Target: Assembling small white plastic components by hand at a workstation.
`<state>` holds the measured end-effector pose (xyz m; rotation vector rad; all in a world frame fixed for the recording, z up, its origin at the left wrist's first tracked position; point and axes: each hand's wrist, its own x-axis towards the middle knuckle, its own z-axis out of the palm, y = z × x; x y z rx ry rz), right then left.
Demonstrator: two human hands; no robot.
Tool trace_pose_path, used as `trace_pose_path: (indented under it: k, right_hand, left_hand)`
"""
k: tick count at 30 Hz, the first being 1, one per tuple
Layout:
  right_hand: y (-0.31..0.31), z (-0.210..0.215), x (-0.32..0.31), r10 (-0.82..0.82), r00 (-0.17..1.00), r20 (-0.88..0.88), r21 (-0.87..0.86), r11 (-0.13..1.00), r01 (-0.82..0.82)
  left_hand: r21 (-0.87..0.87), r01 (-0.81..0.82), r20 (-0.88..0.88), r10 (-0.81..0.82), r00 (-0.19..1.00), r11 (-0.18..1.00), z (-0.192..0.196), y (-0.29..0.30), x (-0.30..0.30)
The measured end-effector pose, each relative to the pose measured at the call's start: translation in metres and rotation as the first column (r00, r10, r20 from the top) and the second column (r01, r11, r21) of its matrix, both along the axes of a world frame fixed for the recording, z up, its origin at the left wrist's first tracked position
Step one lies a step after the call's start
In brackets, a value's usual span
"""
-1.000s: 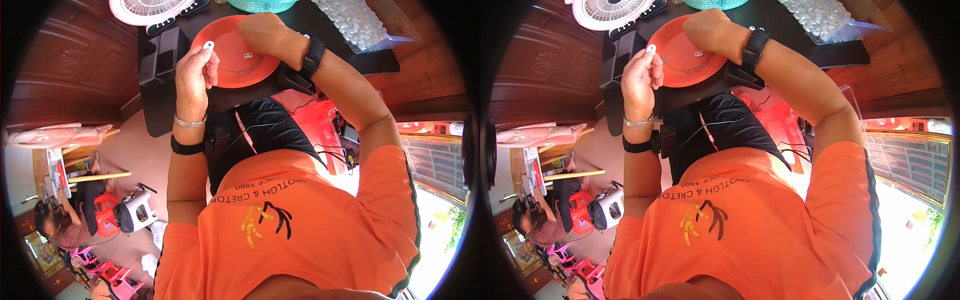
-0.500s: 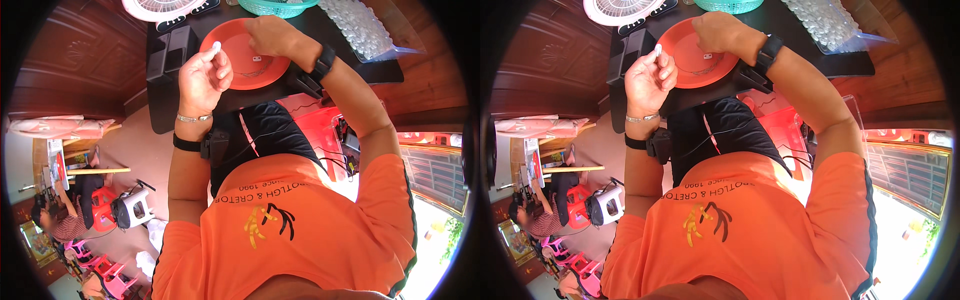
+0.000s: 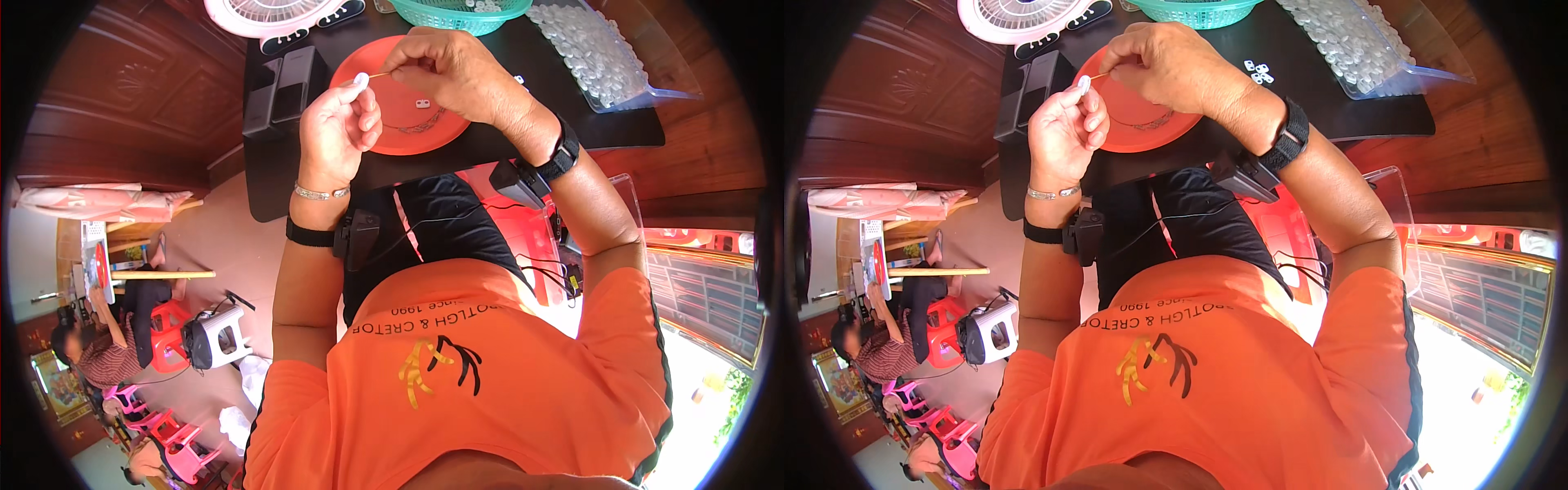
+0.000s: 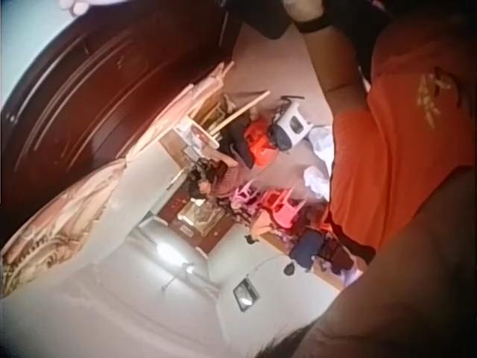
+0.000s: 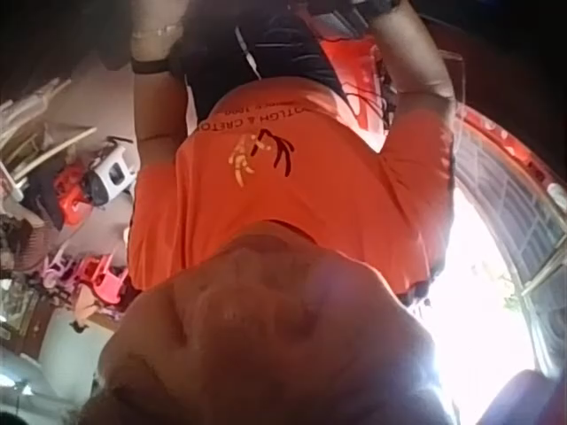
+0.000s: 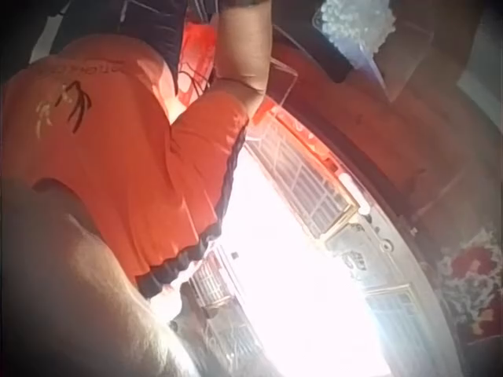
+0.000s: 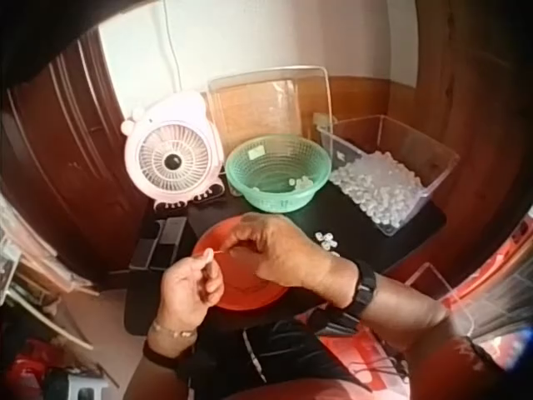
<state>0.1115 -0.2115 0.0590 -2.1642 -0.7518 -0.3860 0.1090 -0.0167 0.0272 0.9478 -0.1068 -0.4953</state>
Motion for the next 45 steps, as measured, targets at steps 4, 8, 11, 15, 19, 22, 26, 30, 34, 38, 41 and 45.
trace_pose_path:
  k: [4,8,11,15,19,22,26,30,34,38,41,45]
  right_hand:
    - [0.005,0.005,-0.005,-0.041,0.996,0.082,-0.065,0.997,0.047]
    - [0.005,0.005,-0.004,-0.039,0.990,0.136,-0.056,0.997,0.048]
    - [0.004,0.006,-0.006,-0.057,0.987,0.152,-0.063,0.996,0.067]
    - [0.004,0.003,-0.004,-0.082,0.983,0.163,-0.126,0.987,0.103]
    - [0.005,-0.002,-0.004,-0.063,0.972,0.225,-0.118,0.989,0.092]
    - [0.006,0.001,-0.006,-0.071,0.976,0.207,-0.127,0.987,0.099]
    - [0.006,0.006,-0.008,-0.098,0.984,0.150,-0.144,0.982,0.120]
    - [0.008,0.002,-0.006,-0.081,0.983,0.165,-0.148,0.983,0.106]
    - [0.010,0.002,-0.006,-0.070,0.985,0.155,-0.165,0.982,0.096]
    - [0.014,0.003,-0.006,-0.072,0.982,0.175,-0.154,0.983,0.099]
    - [0.016,0.001,-0.006,-0.086,0.977,0.198,-0.147,0.982,0.116]
    - [0.015,-0.001,-0.007,-0.113,0.968,0.223,-0.150,0.977,0.148]
  left_hand:
    - [-0.050,-0.045,-0.042,0.043,0.998,0.998,-0.002,0.000,-0.001]
    - [-0.040,-0.041,-0.019,0.041,0.999,0.998,-0.005,0.001,-0.002]
    - [-0.021,-0.067,-0.026,0.067,0.997,0.998,-0.006,0.002,-0.002]
    - [-0.006,-0.059,-0.028,0.059,0.998,0.998,-0.005,0.002,-0.001]
    - [-0.020,-0.054,-0.031,0.053,0.998,0.998,-0.006,0.001,-0.003]
    - [-0.022,-0.038,-0.027,0.037,0.999,0.999,-0.007,0.003,-0.003]
    - [-0.006,-0.046,-0.035,0.046,0.998,0.999,-0.006,0.004,-0.002]
    - [0.025,-0.060,-0.021,0.060,0.998,0.998,-0.004,0.002,-0.004]
    - [0.110,-0.117,0.025,0.115,0.993,0.987,0.002,-0.004,-0.007]
    - [0.186,-0.146,0.095,0.130,0.987,0.972,0.004,-0.004,-0.002]
    - [0.261,-0.197,0.108,0.174,0.979,0.945,0.007,-0.008,-0.002]
    - [0.336,-0.229,0.141,0.192,0.971,0.913,0.007,-0.010,0.002]
